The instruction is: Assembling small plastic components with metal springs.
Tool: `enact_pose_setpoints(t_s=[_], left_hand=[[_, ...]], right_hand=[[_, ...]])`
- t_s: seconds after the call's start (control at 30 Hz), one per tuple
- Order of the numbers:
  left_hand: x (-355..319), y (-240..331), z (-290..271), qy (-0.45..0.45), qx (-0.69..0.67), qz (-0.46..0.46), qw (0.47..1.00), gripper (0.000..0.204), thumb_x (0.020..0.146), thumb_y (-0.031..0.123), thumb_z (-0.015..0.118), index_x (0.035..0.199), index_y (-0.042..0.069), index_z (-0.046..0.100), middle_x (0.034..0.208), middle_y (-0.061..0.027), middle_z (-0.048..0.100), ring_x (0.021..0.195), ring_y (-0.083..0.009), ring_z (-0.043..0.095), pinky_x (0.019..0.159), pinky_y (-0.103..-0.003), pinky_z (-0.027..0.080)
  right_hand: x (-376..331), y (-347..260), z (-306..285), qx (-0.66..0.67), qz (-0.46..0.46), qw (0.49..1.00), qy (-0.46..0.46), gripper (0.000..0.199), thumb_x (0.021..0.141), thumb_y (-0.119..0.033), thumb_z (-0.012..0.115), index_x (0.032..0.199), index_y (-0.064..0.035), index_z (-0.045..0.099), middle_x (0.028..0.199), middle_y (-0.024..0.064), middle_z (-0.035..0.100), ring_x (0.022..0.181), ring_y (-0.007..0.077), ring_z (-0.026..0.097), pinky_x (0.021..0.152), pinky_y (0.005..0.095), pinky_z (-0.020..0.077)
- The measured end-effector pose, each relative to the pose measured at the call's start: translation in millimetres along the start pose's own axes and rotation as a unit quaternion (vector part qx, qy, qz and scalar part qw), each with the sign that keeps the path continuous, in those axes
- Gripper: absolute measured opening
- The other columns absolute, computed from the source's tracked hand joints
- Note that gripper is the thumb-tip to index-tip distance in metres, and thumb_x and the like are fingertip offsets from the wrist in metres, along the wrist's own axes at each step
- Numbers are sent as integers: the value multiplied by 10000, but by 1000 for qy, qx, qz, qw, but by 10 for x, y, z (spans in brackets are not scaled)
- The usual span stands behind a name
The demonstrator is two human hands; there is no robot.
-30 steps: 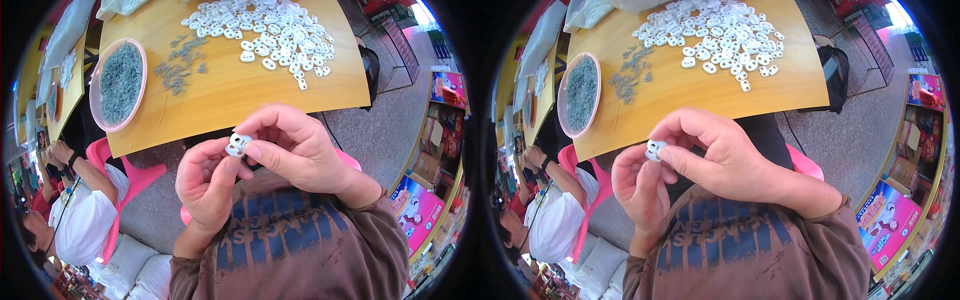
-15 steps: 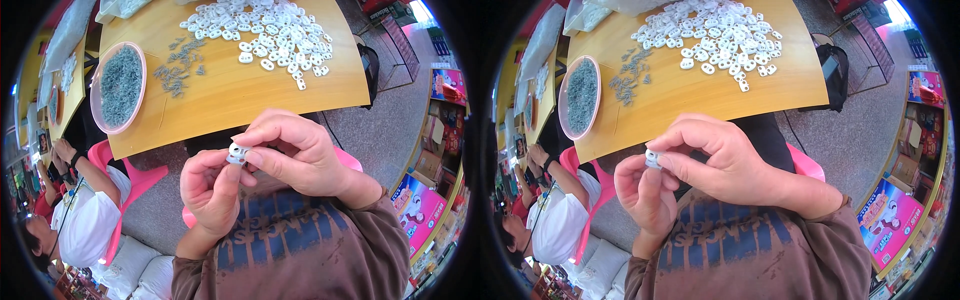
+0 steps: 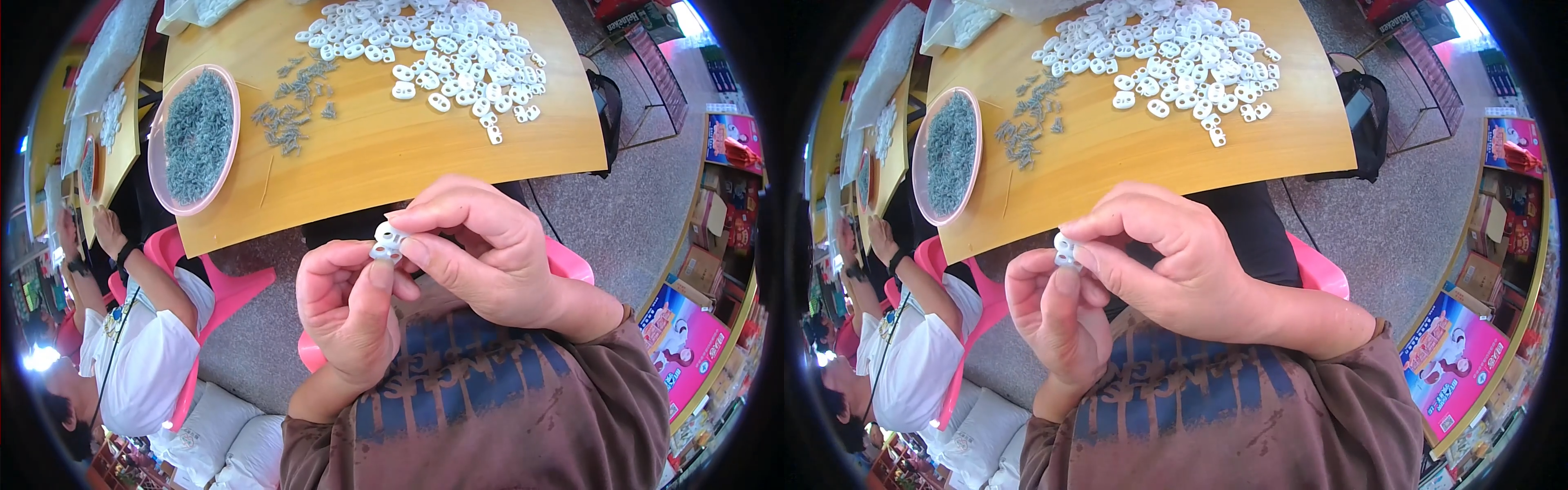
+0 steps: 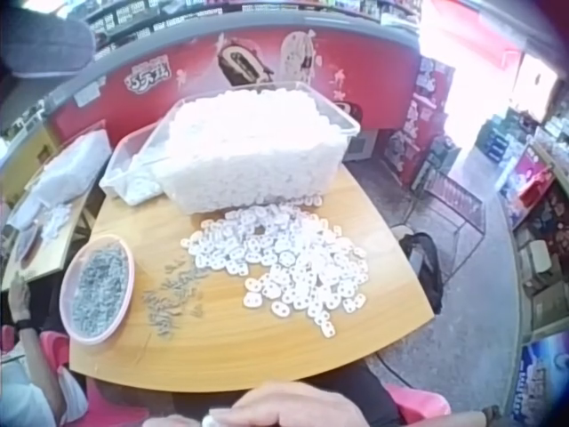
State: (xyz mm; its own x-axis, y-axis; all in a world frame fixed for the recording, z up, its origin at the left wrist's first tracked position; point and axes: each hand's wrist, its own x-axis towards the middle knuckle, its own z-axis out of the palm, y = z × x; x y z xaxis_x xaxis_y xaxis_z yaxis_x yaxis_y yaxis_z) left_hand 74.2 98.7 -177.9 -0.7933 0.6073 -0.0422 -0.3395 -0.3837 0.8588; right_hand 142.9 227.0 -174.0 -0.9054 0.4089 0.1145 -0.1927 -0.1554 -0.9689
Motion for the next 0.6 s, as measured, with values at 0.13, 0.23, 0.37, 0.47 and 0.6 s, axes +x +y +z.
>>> enact_pose_setpoints(t_s=[0.13,0.23,0.37,0.47,0.6], left_hand=[[-2,-8,2,2,-10,0,1000,178,849,-37,518,1010,2,454,904,-123,577,684,-154,589,610,-232,494],[-3,-8,13,12,-12,-4,1000,184,848,-33,521,1014,5,452,907,-119,578,683,-155,587,602,-229,491],[-7,-27,26,24,-21,-8,999,180,851,-23,522,1014,8,453,907,-115,581,672,-154,581,600,-239,488],[-4,-39,31,25,-25,-15,999,175,853,-16,523,1013,8,457,907,-114,583,666,-151,578,605,-246,487],[3,-46,17,16,-19,-21,999,173,854,-15,526,1014,7,464,910,-113,584,663,-148,578,612,-247,490]], right_hand=[[6,-19,12,-20,-14,1000,9,197,831,54,551,1024,34,581,929,90,548,819,109,554,702,213,443],[1,-10,20,-22,-13,1000,11,196,832,53,549,1024,33,580,930,90,549,815,108,554,697,213,442],[-10,-2,18,-30,-4,999,11,196,834,51,548,1027,35,577,932,91,552,810,107,555,693,213,444],[-32,12,34,2,20,999,26,193,835,48,549,1026,36,578,926,90,555,801,106,556,685,212,445],[-14,-12,18,-2,21,1000,19,192,834,51,548,1023,36,580,921,89,556,793,105,556,677,211,445]])
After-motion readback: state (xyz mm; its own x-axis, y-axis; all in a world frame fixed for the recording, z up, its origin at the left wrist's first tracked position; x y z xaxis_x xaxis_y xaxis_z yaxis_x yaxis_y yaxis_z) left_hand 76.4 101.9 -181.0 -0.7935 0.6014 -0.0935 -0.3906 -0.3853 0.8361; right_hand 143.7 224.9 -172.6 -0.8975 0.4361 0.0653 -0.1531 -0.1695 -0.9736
